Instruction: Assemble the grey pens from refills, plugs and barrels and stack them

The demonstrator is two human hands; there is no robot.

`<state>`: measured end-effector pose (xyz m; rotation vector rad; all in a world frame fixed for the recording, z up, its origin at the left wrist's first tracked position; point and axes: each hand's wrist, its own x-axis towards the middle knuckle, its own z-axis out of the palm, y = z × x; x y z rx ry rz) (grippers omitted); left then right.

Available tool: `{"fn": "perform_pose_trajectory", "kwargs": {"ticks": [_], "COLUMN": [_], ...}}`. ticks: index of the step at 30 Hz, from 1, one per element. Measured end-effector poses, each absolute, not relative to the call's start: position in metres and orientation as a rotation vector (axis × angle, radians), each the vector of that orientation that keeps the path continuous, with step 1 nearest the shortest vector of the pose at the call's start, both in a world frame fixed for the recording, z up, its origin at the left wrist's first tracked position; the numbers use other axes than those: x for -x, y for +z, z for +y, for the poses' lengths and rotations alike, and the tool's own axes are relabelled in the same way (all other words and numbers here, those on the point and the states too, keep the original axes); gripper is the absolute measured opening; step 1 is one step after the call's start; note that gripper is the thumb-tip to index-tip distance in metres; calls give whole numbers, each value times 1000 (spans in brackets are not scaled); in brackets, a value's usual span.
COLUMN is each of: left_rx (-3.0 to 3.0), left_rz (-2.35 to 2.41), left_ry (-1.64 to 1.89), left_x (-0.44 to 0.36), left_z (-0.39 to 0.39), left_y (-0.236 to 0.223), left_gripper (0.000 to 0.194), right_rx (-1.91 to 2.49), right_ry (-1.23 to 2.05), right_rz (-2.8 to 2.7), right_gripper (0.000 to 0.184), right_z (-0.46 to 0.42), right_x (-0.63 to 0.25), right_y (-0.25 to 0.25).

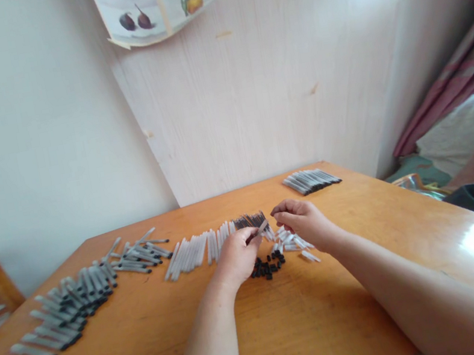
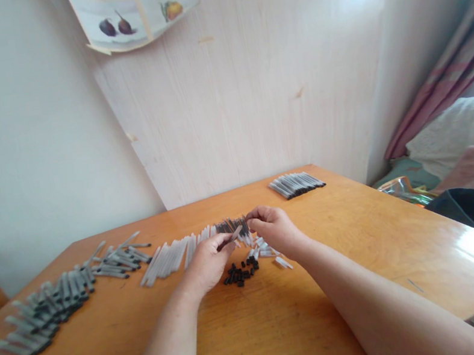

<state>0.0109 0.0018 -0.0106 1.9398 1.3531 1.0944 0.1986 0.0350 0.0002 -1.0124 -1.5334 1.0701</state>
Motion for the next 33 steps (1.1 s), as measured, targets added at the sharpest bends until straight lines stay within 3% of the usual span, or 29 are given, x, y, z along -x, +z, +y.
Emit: {"fn": "perform_pose_trajectory", "kwargs": {"ticks": [13,22,33], "left_rx": [-2021,-1999,-1992], "left_rz": [1486,1471,1492], "left_ry": [1044,1041,1051], "left_x": [-3,-4,-7], "left_z": [2,3,1], "left_y": [-7,-8,-7], "left_gripper": [28,26,29], "right_rx": [1181,1257,1179], "right_ry": [629,439,836], "right_rz": [-2362,-2506,-1980], "right_gripper": [15,13,10], "right_z": [38,32,40], "right_x": [-207,-204,-209], "right_y": [-7,-6,-2]}}
